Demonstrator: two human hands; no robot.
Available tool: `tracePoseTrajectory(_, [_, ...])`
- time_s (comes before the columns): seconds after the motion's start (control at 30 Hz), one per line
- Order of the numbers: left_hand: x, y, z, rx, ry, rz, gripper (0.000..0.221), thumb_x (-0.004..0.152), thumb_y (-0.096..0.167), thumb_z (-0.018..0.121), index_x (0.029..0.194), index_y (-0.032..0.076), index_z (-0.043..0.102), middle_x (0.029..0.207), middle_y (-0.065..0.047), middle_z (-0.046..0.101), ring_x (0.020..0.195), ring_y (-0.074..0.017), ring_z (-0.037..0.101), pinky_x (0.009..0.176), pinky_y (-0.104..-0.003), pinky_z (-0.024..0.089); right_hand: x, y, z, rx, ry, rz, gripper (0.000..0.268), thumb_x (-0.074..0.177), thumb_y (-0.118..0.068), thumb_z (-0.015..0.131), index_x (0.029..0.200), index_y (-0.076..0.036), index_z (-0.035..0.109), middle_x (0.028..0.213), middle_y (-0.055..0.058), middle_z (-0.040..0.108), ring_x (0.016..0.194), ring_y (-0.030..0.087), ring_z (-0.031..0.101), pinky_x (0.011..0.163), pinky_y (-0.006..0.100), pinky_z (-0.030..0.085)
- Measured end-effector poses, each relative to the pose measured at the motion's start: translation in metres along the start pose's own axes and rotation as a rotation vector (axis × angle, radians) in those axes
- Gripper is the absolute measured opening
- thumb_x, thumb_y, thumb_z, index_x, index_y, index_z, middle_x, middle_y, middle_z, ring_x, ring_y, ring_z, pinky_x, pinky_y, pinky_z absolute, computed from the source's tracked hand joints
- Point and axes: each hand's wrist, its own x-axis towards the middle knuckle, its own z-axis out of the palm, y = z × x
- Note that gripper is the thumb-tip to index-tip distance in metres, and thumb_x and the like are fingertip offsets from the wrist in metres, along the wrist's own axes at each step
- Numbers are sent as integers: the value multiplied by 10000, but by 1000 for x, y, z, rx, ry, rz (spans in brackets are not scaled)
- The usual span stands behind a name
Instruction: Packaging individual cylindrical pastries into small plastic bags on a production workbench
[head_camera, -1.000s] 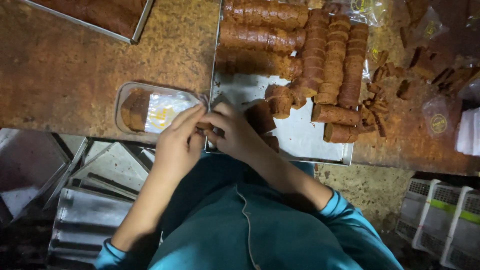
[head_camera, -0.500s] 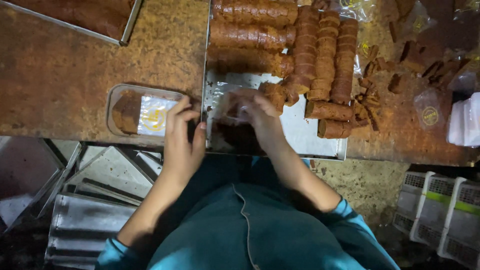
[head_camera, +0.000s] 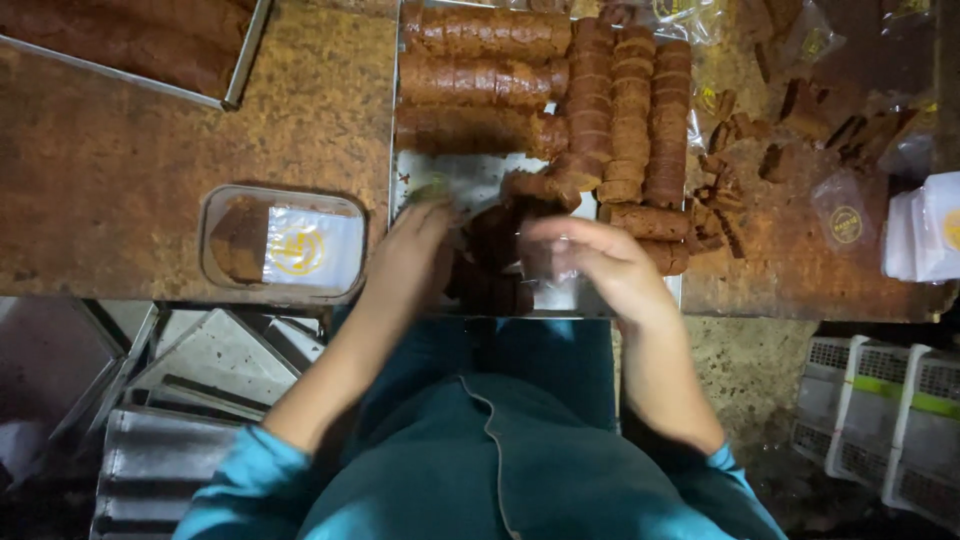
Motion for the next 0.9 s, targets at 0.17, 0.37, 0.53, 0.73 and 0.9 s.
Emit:
tracePoseTrajectory(0.17, [43, -6, 22, 141, -174, -267, 380, 863, 44, 690, 1238, 12, 639, 1194, -273, 617, 1123, -471, 631, 915, -556, 541, -4, -30, -6, -61, 268, -487, 672, 1078, -8, 471, 1669, -171, 197, 1706, 171, 263, 1561, 354, 291, 1312, 544, 241])
tracePoseTrajectory(0.37, [56, -21, 27, -96, -273, -529, 395, 955, 151, 591, 1349, 146, 564, 1097, -143, 719, 1077, -454, 681, 927, -621, 499, -12, 6, 5, 91, 416, -204, 441, 1026, -202, 587, 1430, -33, 543, 1385, 188, 612, 1373, 297, 536, 1180, 435, 393])
tracePoseTrajectory(0.53, [20, 11, 14, -1017, -129, -470, 325, 1046, 21, 550, 1334, 113, 430, 981, -75, 722, 915, -154, 642, 901, -296, 494, 6, 63, 31, 768, 312, 86, 399, 1092, -258, 467, 1383, -23, 607, 1232, 86, 699, 1181, 174, 658, 1029, 302, 514])
tracePoseTrajectory(0.73, [-2, 8, 2, -1115, -97, -512, 288, 1054, 107, 550, 1331, 79, 476, 1091, -113, 679, 971, -169, 627, 847, -273, 486, 4, 9, 40, 407, 261, 102, 77, 969, -108, 699, 948, -36, 713, 814, 74, 679, 771, 136, 638, 738, 255, 483])
tracePoseTrajectory(0.9, [-21, -9, -14, -1292, -102, -661, 554, 954, 403, 687, 1370, 188, 389, 1236, -43, 621, 1032, -88, 572, 867, -214, 464, 2, 22, 31, 56, 167, 92, 64, 891, -97, 732, 833, -103, 706, 627, -2, 540, 587, 83, 484, 595, 231, 386])
